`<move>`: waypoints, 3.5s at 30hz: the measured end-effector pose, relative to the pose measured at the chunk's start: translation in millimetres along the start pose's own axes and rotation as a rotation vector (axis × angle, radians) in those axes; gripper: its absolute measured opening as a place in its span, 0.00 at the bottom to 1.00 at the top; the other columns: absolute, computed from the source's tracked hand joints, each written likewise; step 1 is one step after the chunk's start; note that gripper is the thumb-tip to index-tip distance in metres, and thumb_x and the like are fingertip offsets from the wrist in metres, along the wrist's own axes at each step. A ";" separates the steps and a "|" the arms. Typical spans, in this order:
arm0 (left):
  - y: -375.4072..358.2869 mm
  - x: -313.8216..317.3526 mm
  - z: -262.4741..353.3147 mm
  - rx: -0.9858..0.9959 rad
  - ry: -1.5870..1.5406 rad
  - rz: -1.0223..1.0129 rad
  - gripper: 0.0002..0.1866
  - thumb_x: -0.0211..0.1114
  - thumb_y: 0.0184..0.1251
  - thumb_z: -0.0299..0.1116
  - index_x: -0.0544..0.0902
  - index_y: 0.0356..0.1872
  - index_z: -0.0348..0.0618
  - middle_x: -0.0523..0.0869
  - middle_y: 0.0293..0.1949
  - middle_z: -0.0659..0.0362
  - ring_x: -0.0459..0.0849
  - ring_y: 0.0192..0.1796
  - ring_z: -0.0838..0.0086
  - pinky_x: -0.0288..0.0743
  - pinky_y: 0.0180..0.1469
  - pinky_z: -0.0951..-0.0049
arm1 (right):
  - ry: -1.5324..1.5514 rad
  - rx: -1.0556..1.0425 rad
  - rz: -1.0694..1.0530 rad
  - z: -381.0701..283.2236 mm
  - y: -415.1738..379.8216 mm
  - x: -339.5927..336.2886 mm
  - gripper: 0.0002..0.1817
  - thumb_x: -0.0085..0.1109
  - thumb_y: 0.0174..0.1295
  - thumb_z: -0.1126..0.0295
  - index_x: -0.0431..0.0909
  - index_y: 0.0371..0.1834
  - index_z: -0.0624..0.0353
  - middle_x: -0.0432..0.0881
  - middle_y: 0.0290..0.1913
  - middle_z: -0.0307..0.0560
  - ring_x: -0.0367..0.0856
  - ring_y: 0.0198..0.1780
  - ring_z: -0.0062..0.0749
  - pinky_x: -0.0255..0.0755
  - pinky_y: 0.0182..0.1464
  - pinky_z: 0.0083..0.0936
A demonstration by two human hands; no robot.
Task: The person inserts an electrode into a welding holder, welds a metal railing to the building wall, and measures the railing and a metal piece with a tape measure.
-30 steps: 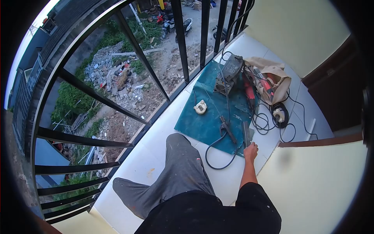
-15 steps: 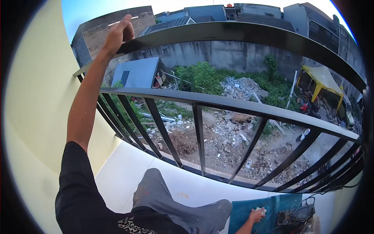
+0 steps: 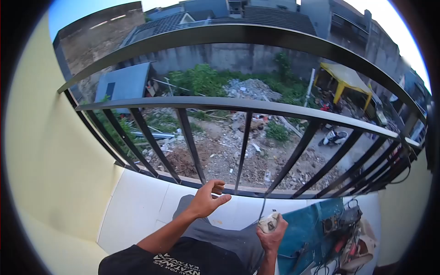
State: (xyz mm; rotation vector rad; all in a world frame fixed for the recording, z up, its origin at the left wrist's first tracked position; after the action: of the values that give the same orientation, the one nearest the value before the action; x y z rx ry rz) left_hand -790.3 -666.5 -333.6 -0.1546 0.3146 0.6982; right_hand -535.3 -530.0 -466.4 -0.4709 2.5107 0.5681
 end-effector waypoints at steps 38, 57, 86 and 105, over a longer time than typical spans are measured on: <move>-67.9 -144.0 -141.2 -0.174 -0.515 -0.546 0.17 0.56 0.59 0.30 0.81 0.47 0.31 0.88 0.36 0.50 0.87 0.41 0.69 0.79 0.48 0.69 | 0.380 -0.111 -0.807 -332.6 93.2 66.3 0.16 0.69 0.51 0.73 0.75 0.41 0.66 0.80 0.32 0.47 0.79 0.36 0.30 0.73 0.38 0.30; 40.6 -55.0 -98.8 0.184 -0.775 -0.197 0.16 0.57 0.80 0.42 0.82 0.39 0.38 0.84 0.30 0.62 0.82 0.34 0.81 0.75 0.39 0.78 | 0.460 -0.394 -0.245 -431.7 204.3 50.7 0.14 0.65 0.67 0.66 0.85 0.37 0.70 0.80 0.20 0.39 0.76 0.18 0.15 0.69 0.20 0.16; 99.4 -69.3 -80.8 0.205 -0.745 -0.137 0.17 0.58 0.79 0.42 0.82 0.37 0.36 0.84 0.30 0.61 0.81 0.33 0.80 0.76 0.39 0.77 | 0.352 -0.398 -0.072 -441.7 237.1 59.4 0.14 0.65 0.63 0.63 0.87 0.34 0.66 0.84 0.20 0.41 0.78 0.19 0.15 0.70 0.23 0.20; 100.3 -73.1 -77.7 0.223 -0.715 -0.148 0.17 0.58 0.79 0.44 0.82 0.35 0.41 0.83 0.31 0.61 0.81 0.34 0.79 0.75 0.40 0.76 | 0.384 -0.425 -0.073 -437.3 242.2 63.2 0.14 0.65 0.63 0.63 0.88 0.33 0.65 0.86 0.22 0.42 0.80 0.22 0.18 0.73 0.28 0.23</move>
State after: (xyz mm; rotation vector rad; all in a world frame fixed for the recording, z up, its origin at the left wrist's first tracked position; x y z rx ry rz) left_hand -926.6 -653.9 -385.8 0.2816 -0.3033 0.5268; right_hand -868.8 -546.4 -89.0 -0.8989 2.7115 1.0780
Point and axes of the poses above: each hand's wrist, its own y-axis towards the middle knuckle, its own x-axis out of the palm, z = x × y, the point moved 2 cm from there along y, towards the middle knuckle
